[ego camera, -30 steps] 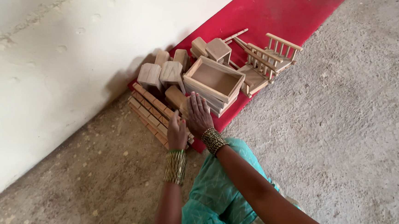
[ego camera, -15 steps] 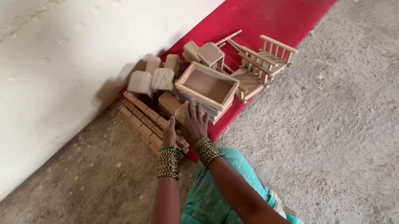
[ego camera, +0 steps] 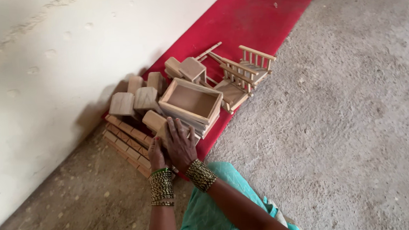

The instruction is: The person sits on the floor and sorts small wooden toy furniture parts, picking up sticks, blocks, and box-shaped pieces one at a time and placing them into separate piles on a red mat and the floor. They handle long slats, small stools, and open boxes, grouping similar pieces together.

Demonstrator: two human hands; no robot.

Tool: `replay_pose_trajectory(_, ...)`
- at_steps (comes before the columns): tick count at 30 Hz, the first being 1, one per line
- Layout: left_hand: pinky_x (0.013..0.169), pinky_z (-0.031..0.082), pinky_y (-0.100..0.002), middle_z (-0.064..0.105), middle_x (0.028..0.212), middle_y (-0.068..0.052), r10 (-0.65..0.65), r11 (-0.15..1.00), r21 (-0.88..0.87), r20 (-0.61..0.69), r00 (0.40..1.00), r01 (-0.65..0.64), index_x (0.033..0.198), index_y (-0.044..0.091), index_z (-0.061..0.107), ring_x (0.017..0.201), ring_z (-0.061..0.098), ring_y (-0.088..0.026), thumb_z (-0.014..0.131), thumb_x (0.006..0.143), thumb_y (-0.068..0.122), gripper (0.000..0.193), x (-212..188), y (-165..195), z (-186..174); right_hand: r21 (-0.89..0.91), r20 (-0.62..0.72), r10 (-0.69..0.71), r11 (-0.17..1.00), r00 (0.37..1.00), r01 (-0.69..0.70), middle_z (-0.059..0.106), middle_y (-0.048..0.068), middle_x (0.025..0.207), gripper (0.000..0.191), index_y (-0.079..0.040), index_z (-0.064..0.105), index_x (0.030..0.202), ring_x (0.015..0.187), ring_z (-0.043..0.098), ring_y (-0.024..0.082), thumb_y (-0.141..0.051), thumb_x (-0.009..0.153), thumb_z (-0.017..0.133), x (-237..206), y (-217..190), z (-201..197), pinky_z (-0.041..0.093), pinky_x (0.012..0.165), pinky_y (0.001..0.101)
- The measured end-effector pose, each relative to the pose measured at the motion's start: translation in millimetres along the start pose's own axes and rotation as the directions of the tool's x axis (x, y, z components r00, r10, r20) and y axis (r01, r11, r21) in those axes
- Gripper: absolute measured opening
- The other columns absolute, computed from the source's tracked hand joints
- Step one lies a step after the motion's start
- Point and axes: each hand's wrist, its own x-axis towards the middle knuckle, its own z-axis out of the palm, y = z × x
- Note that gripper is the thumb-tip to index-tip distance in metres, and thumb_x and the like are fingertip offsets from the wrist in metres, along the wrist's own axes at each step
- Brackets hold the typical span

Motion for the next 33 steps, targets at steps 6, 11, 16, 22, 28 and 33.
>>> replay_pose_trajectory(6,0.095,0.057,-0.035,0.066,0.129,-0.014,0.161,0.986,-0.059,0.074,0.984,-0.156,0.137,-0.001,0.055,0.113,0.066,-0.022,0.05,0.112,0.019,0.032,-31.0,21.6,-11.7,0.033,-0.094,-0.137,0.99,0.986,0.141,0.028,0.016,0.168,0.06,-0.001,0.039,0.156,0.158,0.02,0.032,-0.026,0.102,0.043,-10.6,-32.6,-43.0,0.012,0.121,0.0656)
replay_pose_trajectory(11,0.096,0.057,-0.031,0.067,0.131,-0.012,0.251,0.968,-0.037,0.048,0.967,-0.25,0.137,0.0,0.056,0.113,0.067,-0.018,0.05,0.109,0.022,0.036,-75.0,59.5,-19.7,-0.143,-0.162,-0.258,0.961,0.952,0.236,0.029,0.015,0.17,0.056,-0.005,0.042,0.158,0.16,0.019,0.028,-0.024,0.105,0.045,-35.5,-78.4,-68.4,0.008,0.124,0.0641)
replay_pose_trajectory(16,0.093,0.055,-0.029,0.07,0.121,-0.01,0.454,0.879,0.194,-0.058,0.889,-0.437,0.134,-0.004,0.059,0.108,0.067,-0.015,0.052,0.112,0.021,0.033,-140.4,90.0,-48.8,-0.009,-0.177,-0.348,0.936,0.921,0.352,0.022,0.019,0.17,0.065,-0.005,0.035,0.162,0.161,0.015,0.029,-0.028,0.103,0.051,-72.2,-126.8,-63.8,-0.001,0.125,0.0707)
replay_pose_trajectory(22,0.086,0.056,-0.028,0.072,0.118,-0.006,0.461,0.878,0.285,-0.289,0.839,-0.385,0.127,0.0,0.065,0.102,0.067,-0.013,0.051,0.109,0.018,0.03,-200.0,99.6,-117.3,0.267,0.054,-0.542,0.817,0.839,0.511,0.014,0.024,0.169,0.079,-0.004,0.026,0.162,0.159,0.008,0.038,-0.033,0.097,0.059,-135.8,-168.6,-28.8,-0.001,0.123,0.0683)
replay_pose_trajectory(28,0.084,0.056,-0.033,0.074,0.112,-0.01,0.561,0.712,0.684,-0.42,0.714,-0.156,0.122,0.001,0.068,0.099,0.07,-0.019,0.052,0.108,0.026,0.033,-221.9,101.9,-158.2,0.447,0.447,-0.627,0.774,0.637,0.449,0.041,0.008,0.143,0.056,-0.011,0.034,0.167,0.146,0.031,0.02,-0.025,0.116,0.053,-142.7,-172.9,8.6,0.013,0.136,0.0404)
replay_pose_trajectory(33,0.085,0.055,-0.038,0.075,0.108,-0.016,0.656,0.527,0.85,-0.397,0.642,-0.013,0.121,0.002,0.07,0.099,0.072,-0.028,0.056,0.106,0.031,0.036,-212.4,98.2,-157.8,0.99,0.126,-0.596,0.128,0.793,-0.062,0.031,0.021,0.168,0.057,-0.001,0.031,0.161,0.156,0.029,0.036,-0.01,0.107,0.049,-114.8,-126.6,-9.8,0.027,0.127,0.0421)
